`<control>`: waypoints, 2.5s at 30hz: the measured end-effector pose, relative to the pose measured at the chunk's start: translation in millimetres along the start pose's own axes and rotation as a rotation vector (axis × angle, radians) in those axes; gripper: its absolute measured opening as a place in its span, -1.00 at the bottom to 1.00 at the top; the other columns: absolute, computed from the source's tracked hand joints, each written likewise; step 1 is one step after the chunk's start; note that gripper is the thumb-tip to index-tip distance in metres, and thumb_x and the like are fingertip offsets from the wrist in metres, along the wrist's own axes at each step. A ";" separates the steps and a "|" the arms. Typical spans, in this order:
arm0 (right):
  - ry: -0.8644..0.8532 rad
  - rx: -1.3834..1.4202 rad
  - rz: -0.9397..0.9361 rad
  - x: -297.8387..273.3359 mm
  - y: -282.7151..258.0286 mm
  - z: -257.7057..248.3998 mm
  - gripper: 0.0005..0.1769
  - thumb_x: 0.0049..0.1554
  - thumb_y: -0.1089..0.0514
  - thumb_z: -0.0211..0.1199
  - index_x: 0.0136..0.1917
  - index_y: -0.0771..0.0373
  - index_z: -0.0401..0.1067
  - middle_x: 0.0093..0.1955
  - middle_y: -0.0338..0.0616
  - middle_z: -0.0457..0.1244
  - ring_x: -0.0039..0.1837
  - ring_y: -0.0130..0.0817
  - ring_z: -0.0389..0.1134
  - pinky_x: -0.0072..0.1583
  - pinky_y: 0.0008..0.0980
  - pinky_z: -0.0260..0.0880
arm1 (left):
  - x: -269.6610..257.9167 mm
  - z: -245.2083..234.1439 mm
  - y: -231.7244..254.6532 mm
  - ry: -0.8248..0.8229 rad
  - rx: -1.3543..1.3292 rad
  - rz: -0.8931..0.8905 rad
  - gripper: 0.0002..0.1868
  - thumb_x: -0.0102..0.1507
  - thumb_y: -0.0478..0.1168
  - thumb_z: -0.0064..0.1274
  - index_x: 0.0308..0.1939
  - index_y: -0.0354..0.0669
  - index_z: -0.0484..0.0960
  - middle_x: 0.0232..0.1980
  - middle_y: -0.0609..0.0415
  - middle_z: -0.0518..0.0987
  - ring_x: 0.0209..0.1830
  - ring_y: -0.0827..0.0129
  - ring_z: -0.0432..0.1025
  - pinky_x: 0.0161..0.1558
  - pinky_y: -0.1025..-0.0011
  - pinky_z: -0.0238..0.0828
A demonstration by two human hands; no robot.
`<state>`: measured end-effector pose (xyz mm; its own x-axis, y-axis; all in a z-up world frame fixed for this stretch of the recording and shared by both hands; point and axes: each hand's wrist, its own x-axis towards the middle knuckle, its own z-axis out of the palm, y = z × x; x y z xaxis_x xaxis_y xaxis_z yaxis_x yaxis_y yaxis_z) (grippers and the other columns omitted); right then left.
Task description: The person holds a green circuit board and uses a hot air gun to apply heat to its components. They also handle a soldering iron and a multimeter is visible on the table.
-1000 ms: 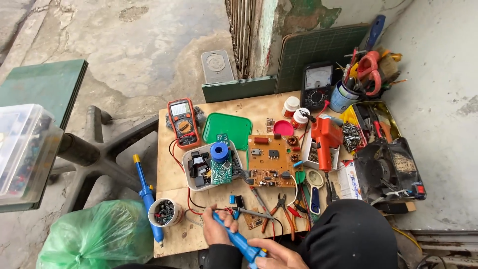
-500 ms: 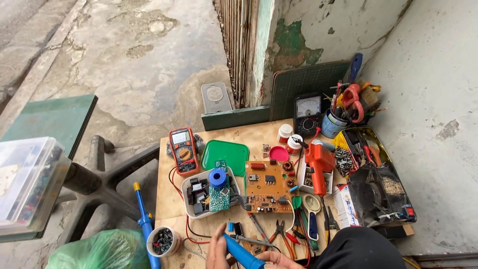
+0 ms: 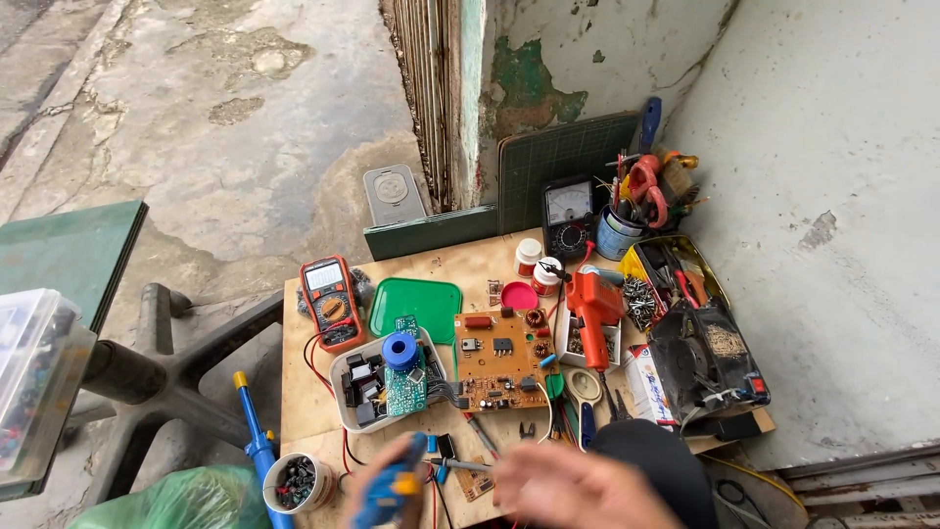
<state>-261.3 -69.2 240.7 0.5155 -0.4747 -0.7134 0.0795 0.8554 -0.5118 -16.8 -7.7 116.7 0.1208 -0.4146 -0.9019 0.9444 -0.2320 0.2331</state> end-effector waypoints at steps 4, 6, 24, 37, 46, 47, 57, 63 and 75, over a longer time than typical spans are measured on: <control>0.301 0.113 -0.397 -38.5 -62.9 23.8 -0.46 0.25 0.50 -0.03 0.45 0.73 0.43 0.47 0.60 0.40 0.48 0.42 0.39 0.57 0.21 0.31 | -123.1 -7.5 49.6 0.130 0.571 1.419 -0.60 0.22 -0.27 0.29 0.13 -0.15 0.61 -0.18 -0.06 0.76 -0.18 0.24 0.69 0.12 0.40 0.52; 0.330 0.017 -0.476 -17.5 -82.9 10.1 -0.46 0.28 0.46 -0.04 0.46 0.69 0.42 0.46 0.55 0.42 0.48 0.30 0.41 0.57 0.08 0.33 | -185.4 9.6 77.4 0.126 0.430 1.376 -0.33 0.34 -0.34 0.10 0.55 -0.28 0.34 -0.10 -0.16 0.72 -0.05 0.12 0.67 0.38 0.22 0.52; 0.663 -0.425 -0.246 248.3 -109.1 -210.2 -0.19 -0.01 -0.23 0.55 0.38 0.21 0.45 0.21 0.03 0.41 0.18 -0.09 0.38 0.21 -0.04 0.32 | -154.7 23.7 155.5 -0.299 0.066 1.122 -0.55 0.40 0.27 0.06 0.17 0.13 0.59 -0.40 0.16 0.50 -0.70 0.49 0.26 -0.64 0.46 0.19; 0.723 -0.597 -0.876 126.8 -56.4 -114.5 -0.54 0.31 -0.01 0.37 0.34 0.31 0.45 -0.11 0.08 0.41 -0.12 -0.17 0.40 0.00 -0.17 0.46 | -140.9 18.6 157.9 -0.239 0.157 1.245 -0.71 0.49 0.01 0.12 0.08 -0.04 0.44 -0.27 0.01 0.58 -0.54 0.37 0.39 -0.49 0.36 0.37; 0.824 -0.590 -0.570 92.9 -23.5 -138.1 -0.70 0.39 0.09 0.38 0.08 0.43 0.61 -0.35 0.17 0.35 -0.36 -0.09 0.27 -0.19 -0.10 0.35 | -158.9 12.8 155.9 -0.244 0.055 1.071 -0.67 0.38 0.19 0.18 -0.08 0.16 0.46 -0.30 0.15 0.55 -0.54 0.47 0.33 -0.48 0.46 0.23; 0.843 -0.557 -0.513 92.9 -17.2 -147.5 -0.60 0.38 0.02 0.42 -0.03 0.49 0.63 -0.36 0.19 0.33 -0.38 -0.07 0.23 -0.24 -0.09 0.26 | -162.4 12.8 155.4 -0.251 0.021 0.962 -0.58 0.28 0.37 0.17 -0.11 0.24 0.54 -0.32 0.27 0.52 -0.52 0.55 0.32 -0.42 0.51 0.20; 0.806 -0.684 -0.376 122.7 -20.2 -156.6 -0.49 0.37 -0.09 0.37 -0.16 0.42 0.58 -0.42 0.09 0.33 -0.41 -0.16 0.29 -0.25 -0.18 0.39 | -155.5 2.0 149.1 -0.194 0.032 1.095 -0.67 0.43 0.23 0.15 0.05 0.18 0.60 -0.31 0.21 0.47 -0.42 0.49 0.32 -0.28 0.51 0.28; 0.814 -0.710 -0.377 135.3 -21.9 -159.9 -0.48 0.36 -0.10 0.40 -0.20 0.42 0.58 -0.46 0.06 0.32 -0.45 -0.21 0.26 -0.28 -0.23 0.36 | -152.6 -0.4 153.1 -0.159 0.059 1.109 -0.68 0.44 0.23 0.16 0.00 0.22 0.49 -0.24 0.22 0.47 -0.37 0.48 0.34 -0.22 0.49 0.30; 0.831 -0.751 -0.384 140.6 -19.3 -154.6 -0.47 0.35 -0.11 0.39 -0.19 0.43 0.61 -0.47 0.05 0.33 -0.46 -0.23 0.28 -0.28 -0.25 0.41 | -127.1 -13.7 152.1 -0.135 0.010 1.030 -0.69 0.37 0.00 0.13 0.15 0.08 0.65 -0.29 0.28 0.49 -0.34 0.61 0.34 -0.21 0.60 0.30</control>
<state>-322.3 -184.5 76.3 -0.1676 -0.9001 -0.4021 -0.5560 0.4231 -0.7155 115.6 21.8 261.8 0.8321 -0.5109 -0.2157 0.4000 0.2833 0.8716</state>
